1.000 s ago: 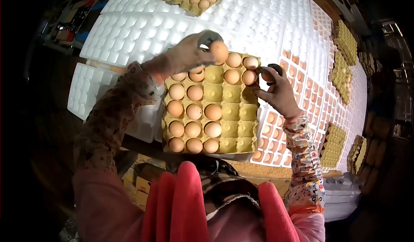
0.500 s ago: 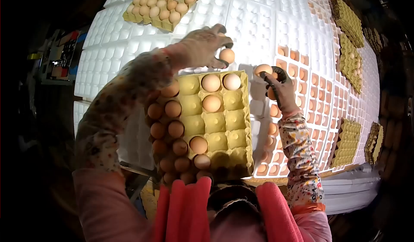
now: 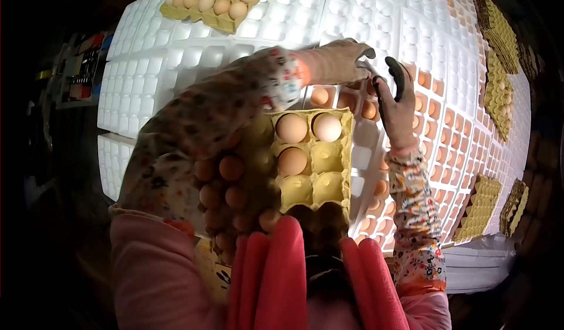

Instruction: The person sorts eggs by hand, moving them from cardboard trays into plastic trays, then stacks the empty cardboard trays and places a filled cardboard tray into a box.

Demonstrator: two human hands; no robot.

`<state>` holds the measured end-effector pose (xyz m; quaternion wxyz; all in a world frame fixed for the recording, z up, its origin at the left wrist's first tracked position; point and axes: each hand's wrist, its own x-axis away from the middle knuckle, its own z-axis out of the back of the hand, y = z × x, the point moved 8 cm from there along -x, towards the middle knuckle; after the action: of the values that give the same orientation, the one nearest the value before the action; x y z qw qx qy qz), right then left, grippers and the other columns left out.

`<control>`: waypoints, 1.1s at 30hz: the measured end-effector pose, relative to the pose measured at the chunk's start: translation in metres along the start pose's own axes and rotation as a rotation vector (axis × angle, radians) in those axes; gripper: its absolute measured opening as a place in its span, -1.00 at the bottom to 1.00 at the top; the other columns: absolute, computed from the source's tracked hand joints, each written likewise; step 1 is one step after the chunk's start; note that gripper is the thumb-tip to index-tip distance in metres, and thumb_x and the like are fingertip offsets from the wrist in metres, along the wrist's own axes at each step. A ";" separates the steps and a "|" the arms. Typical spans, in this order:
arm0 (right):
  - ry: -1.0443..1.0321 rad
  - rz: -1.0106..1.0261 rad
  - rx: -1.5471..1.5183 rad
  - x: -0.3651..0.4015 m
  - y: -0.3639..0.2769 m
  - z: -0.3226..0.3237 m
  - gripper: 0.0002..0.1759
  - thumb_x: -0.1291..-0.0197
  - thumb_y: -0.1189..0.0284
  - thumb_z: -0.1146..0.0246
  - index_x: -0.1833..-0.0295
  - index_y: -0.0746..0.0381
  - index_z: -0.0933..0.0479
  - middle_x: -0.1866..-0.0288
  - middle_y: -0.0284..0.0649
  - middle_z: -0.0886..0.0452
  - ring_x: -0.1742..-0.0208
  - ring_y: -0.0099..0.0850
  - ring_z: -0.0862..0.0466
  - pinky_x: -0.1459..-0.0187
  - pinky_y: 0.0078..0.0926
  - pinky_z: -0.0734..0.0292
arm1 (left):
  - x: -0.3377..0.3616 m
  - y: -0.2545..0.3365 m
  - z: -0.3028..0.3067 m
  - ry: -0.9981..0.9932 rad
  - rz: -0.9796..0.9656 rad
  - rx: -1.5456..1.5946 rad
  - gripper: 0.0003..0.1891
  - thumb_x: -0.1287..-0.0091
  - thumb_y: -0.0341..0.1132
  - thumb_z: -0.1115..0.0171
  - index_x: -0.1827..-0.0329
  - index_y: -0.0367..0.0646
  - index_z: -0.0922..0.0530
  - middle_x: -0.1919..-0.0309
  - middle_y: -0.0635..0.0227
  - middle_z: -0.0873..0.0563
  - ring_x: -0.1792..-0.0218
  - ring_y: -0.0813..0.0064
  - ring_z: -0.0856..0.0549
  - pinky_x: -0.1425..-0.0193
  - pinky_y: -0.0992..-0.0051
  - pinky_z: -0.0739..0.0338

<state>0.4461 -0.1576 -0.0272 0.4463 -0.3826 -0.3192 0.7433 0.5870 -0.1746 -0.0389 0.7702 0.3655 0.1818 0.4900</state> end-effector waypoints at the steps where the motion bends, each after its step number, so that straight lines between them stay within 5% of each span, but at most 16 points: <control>1: -0.159 -0.183 -0.232 0.011 -0.026 -0.001 -0.54 -0.25 0.38 -0.20 -0.22 0.36 -0.42 -0.07 0.01 -0.54 -0.08 -0.10 -0.55 -0.12 -0.30 -0.46 | 0.030 0.020 0.024 0.086 -0.110 -0.038 -0.51 -0.29 -0.11 -0.22 -0.19 -0.21 -0.46 -0.06 0.03 -0.58 -0.13 0.14 -0.57 -0.24 0.31 -0.46; 3: -0.487 -0.271 -0.330 0.036 -0.083 -0.010 -0.46 -0.15 0.41 -0.30 -0.27 0.25 -0.43 -0.11 -0.05 -0.52 -0.06 -0.18 -0.58 -0.04 -0.31 -0.53 | 0.095 0.050 0.054 0.098 -0.145 0.081 -0.51 -0.17 -0.11 -0.39 -0.07 -0.23 -0.55 0.06 0.11 -0.63 -0.02 0.16 -0.62 -0.15 0.29 -0.51; 6: -0.541 0.477 0.459 0.063 -0.138 -0.040 -0.47 -0.11 0.36 -0.31 -0.23 0.15 -0.44 -0.14 -0.17 -0.51 0.03 -0.15 -0.60 0.00 -0.25 -0.54 | 0.157 0.066 0.032 -0.144 0.012 -0.547 -0.38 -0.14 -0.01 -0.40 -0.17 -0.20 -0.49 0.06 0.24 -0.60 0.02 0.31 -0.61 -0.18 0.27 -0.46; 11: -0.406 -0.228 -0.427 0.059 -0.115 -0.016 -0.59 -0.24 0.40 -0.22 -0.17 0.31 -0.49 0.07 -0.25 -0.63 0.10 -0.48 -0.64 0.10 -0.53 -0.60 | 0.179 0.063 0.010 -0.067 -0.176 -0.872 -0.37 -0.35 -0.02 -0.20 -0.38 -0.16 -0.32 0.02 0.33 -0.62 -0.12 0.46 -0.54 -0.35 0.39 -0.34; 12: -0.198 -0.439 -0.786 0.067 -0.110 -0.008 -0.64 -0.28 0.39 -0.18 -0.13 0.34 -0.50 0.15 -0.29 -0.65 0.20 -0.47 -0.66 0.08 -0.55 -0.60 | 0.186 0.063 0.030 0.059 -0.038 -0.442 -0.43 -0.34 -0.07 -0.21 -0.33 -0.16 -0.37 0.01 0.33 -0.63 -0.09 0.46 -0.57 -0.28 0.38 -0.40; 14: -0.233 -0.163 -0.592 0.072 -0.103 -0.009 -0.67 -0.29 0.37 -0.16 -0.09 0.32 -0.52 0.16 -0.28 -0.65 0.22 -0.50 -0.65 0.13 -0.58 -0.59 | 0.206 0.054 0.062 0.273 0.211 0.411 -0.54 -0.32 -0.16 -0.22 -0.24 -0.15 -0.49 -0.01 0.33 -0.65 -0.04 0.44 -0.63 -0.14 0.36 -0.52; 15: -0.427 -0.472 -0.636 0.081 -0.099 -0.029 -0.68 -0.29 0.38 -0.17 -0.08 0.33 -0.51 0.07 -0.25 -0.61 0.13 -0.50 -0.63 0.17 -0.57 -0.58 | 0.225 0.043 0.086 0.556 0.096 0.641 -0.62 -0.31 -0.18 -0.24 -0.12 -0.17 -0.56 0.08 0.34 -0.65 0.11 0.50 -0.65 0.03 0.45 -0.60; 16: -0.558 -0.247 -0.336 0.087 -0.134 -0.041 -0.65 -0.22 0.36 -0.23 -0.06 0.32 -0.53 0.13 -0.20 -0.63 0.19 -0.47 -0.63 0.20 -0.52 -0.57 | 0.244 0.029 0.097 0.657 0.113 1.071 -0.60 -0.28 -0.15 -0.29 -0.09 -0.19 -0.56 0.16 0.29 -0.67 0.16 0.49 -0.66 0.11 0.51 -0.60; 18: -0.422 0.375 0.406 0.104 -0.187 -0.064 -0.59 -0.10 0.36 -0.32 -0.05 0.32 -0.55 0.23 -0.16 -0.64 0.31 -0.45 -0.61 0.20 -0.50 -0.55 | 0.276 0.008 0.120 0.652 0.084 0.851 -0.55 -0.25 -0.07 -0.31 -0.07 -0.20 -0.57 0.16 0.32 -0.67 0.12 0.48 -0.66 0.13 0.54 -0.58; 19: -0.465 0.444 0.543 0.109 -0.194 -0.074 -0.52 -0.03 0.40 -0.33 -0.11 0.29 -0.54 0.24 -0.08 -0.63 0.30 -0.45 -0.62 0.15 -0.50 -0.55 | 0.284 -0.004 0.114 0.518 0.356 0.594 -0.52 -0.23 -0.03 -0.32 -0.07 -0.19 -0.57 0.14 0.28 -0.67 0.08 0.42 -0.66 0.09 0.49 -0.58; 20: -0.524 0.291 0.408 0.103 -0.187 -0.073 -0.51 -0.05 0.41 -0.32 -0.15 0.29 -0.52 0.21 -0.08 -0.63 0.27 -0.45 -0.63 0.15 -0.50 -0.56 | 0.296 -0.018 0.116 0.373 0.609 0.327 -0.49 -0.21 0.01 -0.33 -0.08 -0.18 -0.57 0.11 0.24 -0.67 0.05 0.37 -0.66 0.05 0.43 -0.59; 22: -0.655 -0.015 0.150 0.092 -0.165 -0.063 -0.48 -0.09 0.43 -0.29 -0.21 0.29 -0.48 0.14 -0.09 -0.63 0.22 -0.45 -0.64 0.15 -0.51 -0.58 | 0.303 0.023 0.104 0.039 0.509 -0.427 -0.38 -0.23 0.05 -0.29 -0.24 -0.20 -0.49 0.02 0.07 -0.60 -0.11 0.20 -0.58 -0.22 0.32 -0.46; 24: -0.488 -0.529 -0.708 0.088 -0.139 -0.066 -0.56 -0.26 0.42 -0.16 -0.26 0.25 -0.45 0.10 -0.19 -0.63 0.25 -0.42 -0.63 0.29 -0.46 -0.60 | 0.303 0.011 0.080 -0.066 0.424 -0.658 -0.36 -0.22 0.10 -0.26 -0.23 -0.19 -0.49 -0.05 0.07 -0.56 -0.16 0.17 -0.55 -0.29 0.29 -0.40; 27: -0.693 -0.555 -0.979 0.081 -0.165 -0.092 -0.48 -0.27 0.40 -0.17 -0.34 0.21 -0.35 0.04 -0.19 -0.60 0.23 -0.41 -0.64 0.35 -0.47 -0.58 | 0.308 0.007 0.091 0.121 0.341 -0.536 -0.44 -0.13 0.03 -0.36 -0.07 -0.20 -0.56 -0.01 0.13 -0.58 -0.09 0.17 -0.58 -0.19 0.28 -0.45; 32: -0.603 0.187 0.342 0.058 -0.225 -0.117 -0.48 -0.05 0.15 -0.38 -0.08 0.20 -0.55 0.02 -0.09 -0.55 0.08 -0.21 -0.63 0.02 -0.27 -0.55 | 0.350 -0.024 0.090 0.597 0.273 0.822 -0.50 -0.15 -0.25 -0.37 -0.15 -0.26 -0.52 0.08 0.19 -0.66 0.05 0.52 -0.61 -0.11 0.51 -0.52; 33: -0.609 0.220 0.530 0.062 -0.232 -0.126 -0.48 -0.02 0.13 -0.38 -0.07 0.16 -0.57 -0.01 -0.07 -0.52 0.02 -0.14 -0.59 0.00 -0.22 -0.54 | 0.352 -0.020 0.082 0.455 0.331 0.729 -0.49 -0.15 -0.20 -0.39 -0.16 -0.22 -0.54 0.01 0.13 -0.62 0.02 0.45 -0.61 -0.13 0.46 -0.52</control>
<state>0.6320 0.0074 0.0812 0.3327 -0.0491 -0.1915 0.9221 0.8112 0.1011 0.0289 0.4432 0.5200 0.4458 0.5783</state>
